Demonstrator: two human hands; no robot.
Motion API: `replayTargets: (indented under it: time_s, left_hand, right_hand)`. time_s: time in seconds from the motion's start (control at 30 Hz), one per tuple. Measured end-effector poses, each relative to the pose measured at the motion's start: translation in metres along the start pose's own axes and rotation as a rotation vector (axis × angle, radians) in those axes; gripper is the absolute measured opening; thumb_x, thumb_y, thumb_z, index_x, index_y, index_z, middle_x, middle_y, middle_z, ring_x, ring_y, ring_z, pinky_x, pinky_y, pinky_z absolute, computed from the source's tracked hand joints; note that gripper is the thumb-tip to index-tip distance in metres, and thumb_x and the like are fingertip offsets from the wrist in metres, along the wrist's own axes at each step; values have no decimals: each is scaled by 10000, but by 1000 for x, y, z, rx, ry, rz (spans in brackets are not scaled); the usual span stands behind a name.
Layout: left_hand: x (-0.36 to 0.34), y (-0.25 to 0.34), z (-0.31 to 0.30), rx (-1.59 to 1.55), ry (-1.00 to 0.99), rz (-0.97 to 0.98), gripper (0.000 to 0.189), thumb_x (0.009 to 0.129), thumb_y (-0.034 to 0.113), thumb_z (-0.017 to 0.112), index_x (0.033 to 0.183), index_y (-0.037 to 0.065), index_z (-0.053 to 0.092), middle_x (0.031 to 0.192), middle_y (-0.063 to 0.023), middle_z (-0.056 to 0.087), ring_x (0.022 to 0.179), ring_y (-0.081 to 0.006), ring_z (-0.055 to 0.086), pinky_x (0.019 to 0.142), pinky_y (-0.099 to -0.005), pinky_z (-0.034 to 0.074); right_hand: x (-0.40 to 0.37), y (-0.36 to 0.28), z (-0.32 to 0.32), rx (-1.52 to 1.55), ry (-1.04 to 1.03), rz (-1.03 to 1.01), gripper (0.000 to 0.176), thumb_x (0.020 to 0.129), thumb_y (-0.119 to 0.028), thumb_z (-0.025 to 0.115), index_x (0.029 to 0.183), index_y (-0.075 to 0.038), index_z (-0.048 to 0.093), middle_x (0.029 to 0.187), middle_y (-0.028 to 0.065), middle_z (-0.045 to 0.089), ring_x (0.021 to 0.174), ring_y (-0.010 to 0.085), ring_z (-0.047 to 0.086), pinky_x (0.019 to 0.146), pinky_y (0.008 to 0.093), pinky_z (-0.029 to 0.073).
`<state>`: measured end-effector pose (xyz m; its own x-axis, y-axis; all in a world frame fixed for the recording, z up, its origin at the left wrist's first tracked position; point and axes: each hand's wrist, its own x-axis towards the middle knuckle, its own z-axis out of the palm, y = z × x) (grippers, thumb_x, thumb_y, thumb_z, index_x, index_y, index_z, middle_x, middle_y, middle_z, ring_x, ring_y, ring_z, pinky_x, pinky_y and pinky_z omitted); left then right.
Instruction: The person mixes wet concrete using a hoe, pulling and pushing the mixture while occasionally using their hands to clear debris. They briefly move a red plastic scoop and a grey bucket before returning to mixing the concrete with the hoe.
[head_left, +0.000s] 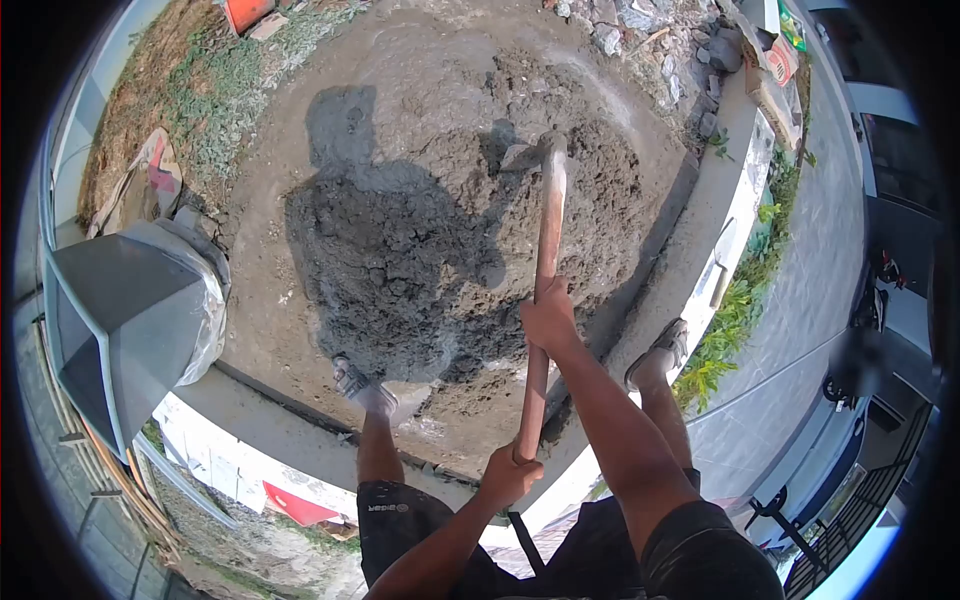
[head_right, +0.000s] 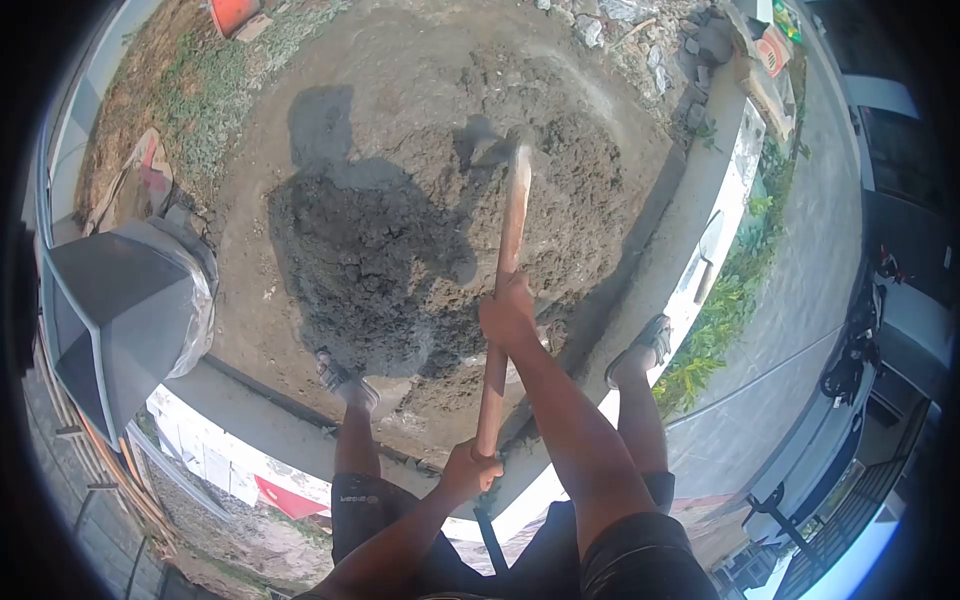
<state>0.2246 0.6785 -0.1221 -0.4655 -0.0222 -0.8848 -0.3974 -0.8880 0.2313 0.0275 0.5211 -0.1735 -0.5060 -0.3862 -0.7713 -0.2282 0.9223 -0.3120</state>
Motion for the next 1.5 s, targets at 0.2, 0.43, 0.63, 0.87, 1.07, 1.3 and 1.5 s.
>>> replayTargets:
  time_s: [0.2, 0.43, 0.63, 0.87, 1.07, 1.3, 1.5]
  left_hand:
    - [-94, -98, 6, 471, 215, -2, 389, 706, 328, 730, 895, 2, 634, 797, -201, 689, 818, -326, 706, 728, -435, 541]
    - [59, 113, -48, 872, 709, 245, 340, 779, 280, 686, 1035, 74, 598, 836, -182, 696, 776, -388, 686, 730, -488, 544]
    - [208, 380, -148, 1102, 930, 490, 372, 801, 252, 698, 1093, 33, 629, 1024, -163, 706, 954, -343, 690, 835, -446, 549]
    - [215, 344, -128, 985, 637, 253, 293, 798, 142, 613, 1040, -13, 666, 940, -249, 697, 943, -359, 690, 826, -444, 550]
    - [174, 199, -60, 887, 659, 149, 456, 792, 168, 662, 1173, -62, 565, 1013, -293, 669, 955, -410, 675, 846, -463, 538]
    - [59, 26, 33, 763, 433, -10, 427, 816, 262, 677, 1069, -32, 497, 846, -279, 667, 836, -437, 675, 763, -503, 540]
    - [-54, -101, 92, 910, 205, -46, 405, 843, 330, 645, 1071, 28, 500, 814, -221, 653, 751, -412, 677, 724, -508, 536]
  right_hand:
    - [-105, 95, 51, 196, -34, -19, 454, 812, -73, 589, 1160, 11, 311, 734, 178, 536, 518, 289, 596, 480, 416, 513]
    - [72, -75, -5, 886, -371, -184, 350, 904, -24, 577, 1114, -41, 299, 774, 91, 494, 577, 199, 592, 520, 381, 569]
    - [226, -187, 56, 114, 87, -480, 578, 853, -226, 648, 1308, 9, 378, 1094, 247, 626, 1020, 365, 638, 900, 419, 496]
    - [249, -165, 42, -72, -142, -461, 605, 852, -222, 583, 1366, -34, 328, 1162, 302, 615, 917, 420, 683, 675, 447, 577]
    - [200, -84, 54, 408, -239, -160, 563, 844, -62, 568, 1341, -40, 304, 925, 223, 606, 605, 301, 657, 448, 405, 529]
    - [41, 110, 58, 212, -162, -247, 645, 829, -105, 599, 1371, -9, 262, 957, 291, 617, 672, 381, 664, 606, 452, 547]
    - [-144, 166, 16, 383, -296, 194, 573, 764, -60, 573, 1251, 43, 289, 711, 160, 547, 450, 226, 566, 389, 349, 453]
